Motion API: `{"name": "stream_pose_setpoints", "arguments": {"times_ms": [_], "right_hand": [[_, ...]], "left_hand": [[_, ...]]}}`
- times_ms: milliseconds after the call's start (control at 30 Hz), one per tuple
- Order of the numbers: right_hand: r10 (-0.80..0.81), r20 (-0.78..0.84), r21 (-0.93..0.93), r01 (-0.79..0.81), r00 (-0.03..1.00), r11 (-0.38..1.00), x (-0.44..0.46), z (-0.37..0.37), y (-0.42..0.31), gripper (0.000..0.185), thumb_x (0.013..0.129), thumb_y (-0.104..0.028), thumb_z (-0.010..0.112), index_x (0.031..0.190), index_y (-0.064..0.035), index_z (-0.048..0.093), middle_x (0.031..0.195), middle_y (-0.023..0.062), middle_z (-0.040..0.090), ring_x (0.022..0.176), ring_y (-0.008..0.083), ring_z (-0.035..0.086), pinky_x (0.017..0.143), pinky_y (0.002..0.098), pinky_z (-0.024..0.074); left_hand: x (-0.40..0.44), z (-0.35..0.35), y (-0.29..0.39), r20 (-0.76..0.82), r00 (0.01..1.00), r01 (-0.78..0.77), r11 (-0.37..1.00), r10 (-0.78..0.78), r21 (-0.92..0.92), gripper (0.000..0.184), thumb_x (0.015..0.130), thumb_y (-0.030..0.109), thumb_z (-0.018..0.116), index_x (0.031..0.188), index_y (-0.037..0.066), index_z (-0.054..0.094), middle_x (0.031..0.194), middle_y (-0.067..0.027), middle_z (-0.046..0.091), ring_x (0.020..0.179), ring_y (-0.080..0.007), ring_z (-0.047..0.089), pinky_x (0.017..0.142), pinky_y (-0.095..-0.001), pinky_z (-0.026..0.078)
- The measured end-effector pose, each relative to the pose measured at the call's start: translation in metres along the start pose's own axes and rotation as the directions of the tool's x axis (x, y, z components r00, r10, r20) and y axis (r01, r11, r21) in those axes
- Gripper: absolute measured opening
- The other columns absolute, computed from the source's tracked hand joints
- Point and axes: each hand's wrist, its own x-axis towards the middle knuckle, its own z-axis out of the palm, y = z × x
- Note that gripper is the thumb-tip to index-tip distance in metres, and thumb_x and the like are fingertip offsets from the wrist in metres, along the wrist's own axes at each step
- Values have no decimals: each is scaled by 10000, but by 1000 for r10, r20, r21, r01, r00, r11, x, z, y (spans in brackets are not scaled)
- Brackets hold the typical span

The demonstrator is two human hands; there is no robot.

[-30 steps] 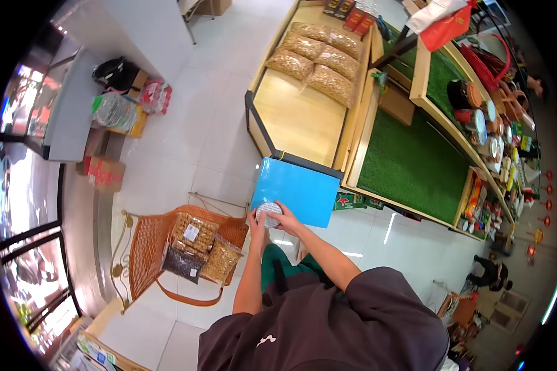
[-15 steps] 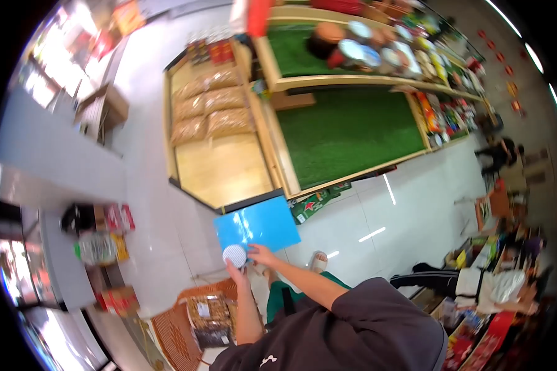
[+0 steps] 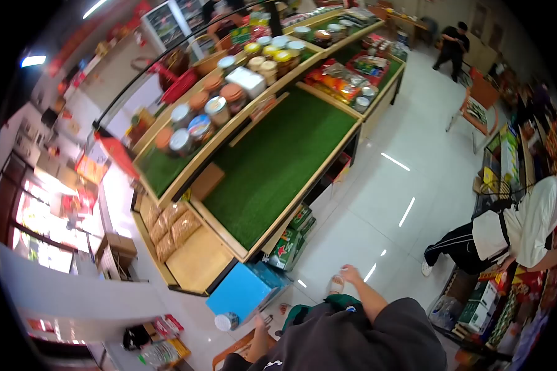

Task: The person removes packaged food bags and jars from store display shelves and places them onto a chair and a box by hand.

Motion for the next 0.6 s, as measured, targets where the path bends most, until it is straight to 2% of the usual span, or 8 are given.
{"name": "stream_pose_setpoints", "arguments": {"times_ms": [33, 133, 200, 233, 267, 367, 467, 600], "right_hand": [[-86, -198, -157, 55, 976, 986, 15, -23, 42, 300, 757, -276, 606, 959, -59, 654, 886, 180, 663, 851, 319, 645, 768, 397, 515], [159, -417, -21, -184, 895, 983, 14, -95, 93, 287, 787, -259, 577, 972, -45, 623, 841, 160, 657, 721, 269, 647, 643, 389, 533], [573, -308, 610, -305, 759, 732, -9, -136, 98, 268, 820, -243, 536, 992, -45, 590, 798, 128, 635, 618, 219, 609, 530, 359, 517], [578, -317, 614, -303, 752, 729, -11, -144, 105, 268, 820, -243, 536, 992, -45, 590, 798, 128, 635, 618, 219, 609, 530, 359, 517], [571, -294, 640, -286, 766, 713, -17, -144, 114, 260, 831, -235, 520, 1004, -49, 575, 793, 117, 626, 602, 208, 595, 502, 355, 507], [560, -188, 702, -288, 807, 651, -29, -135, 123, 262, 845, -227, 503, 1031, -50, 555, 812, 109, 619, 609, 212, 587, 487, 367, 506], [542, -99, 696, -331, 834, 637, -21, -123, 122, 287, 847, -229, 515, 1073, -54, 543, 880, 110, 616, 675, 225, 601, 522, 379, 522], [484, -46, 637, -348, 874, 688, -10, -159, 104, 324, 841, -245, 541, 1107, -59, 540, 902, 101, 612, 717, 233, 609, 587, 387, 534]], "left_hand": [[-4, 31, 12, 5, 1000, -16, 1000, 16, 24, 758, 856, 634, 431, 1366, 84, 319, 1327, -152, 407, 1152, -344, 462, 854, -460, 449], [-37, 141, 81, 279, 947, -294, 784, 160, 547, 590, 851, 412, 524, 1283, 13, 482, 1067, -153, 622, 977, -261, 590, 776, -382, 480], [3, 221, 100, 596, 602, -794, 479, 531, 376, 485, 847, 376, 532, 1170, 16, 568, 891, -136, 649, 793, -175, 592, 668, -297, 462], [-67, 252, 143, 649, 707, -665, 577, 282, 474, 436, 862, 369, 523, 1153, 49, 580, 984, -123, 636, 887, -158, 580, 722, -288, 458], [-67, 288, 149, 669, 711, -540, 778, 216, 323, 429, 867, 372, 528, 1177, 79, 575, 1111, -116, 608, 1037, -175, 554, 821, -309, 448], [-139, 368, 188, 745, 629, -605, 741, 222, 290, 440, 876, 360, 528, 1191, 55, 560, 1148, -112, 594, 1059, -186, 545, 872, -313, 429], [-171, 420, 210, 864, 434, -822, 504, 254, 265, 449, 888, 334, 516, 1195, 8, 551, 1175, -150, 585, 1108, -245, 530, 952, -311, 386], [-119, 455, 212, 818, 476, -842, 434, 322, 319, 425, 881, 327, 518, 1152, 5, 581, 1155, -167, 593, 1106, -275, 536, 947, -330, 394]]}}
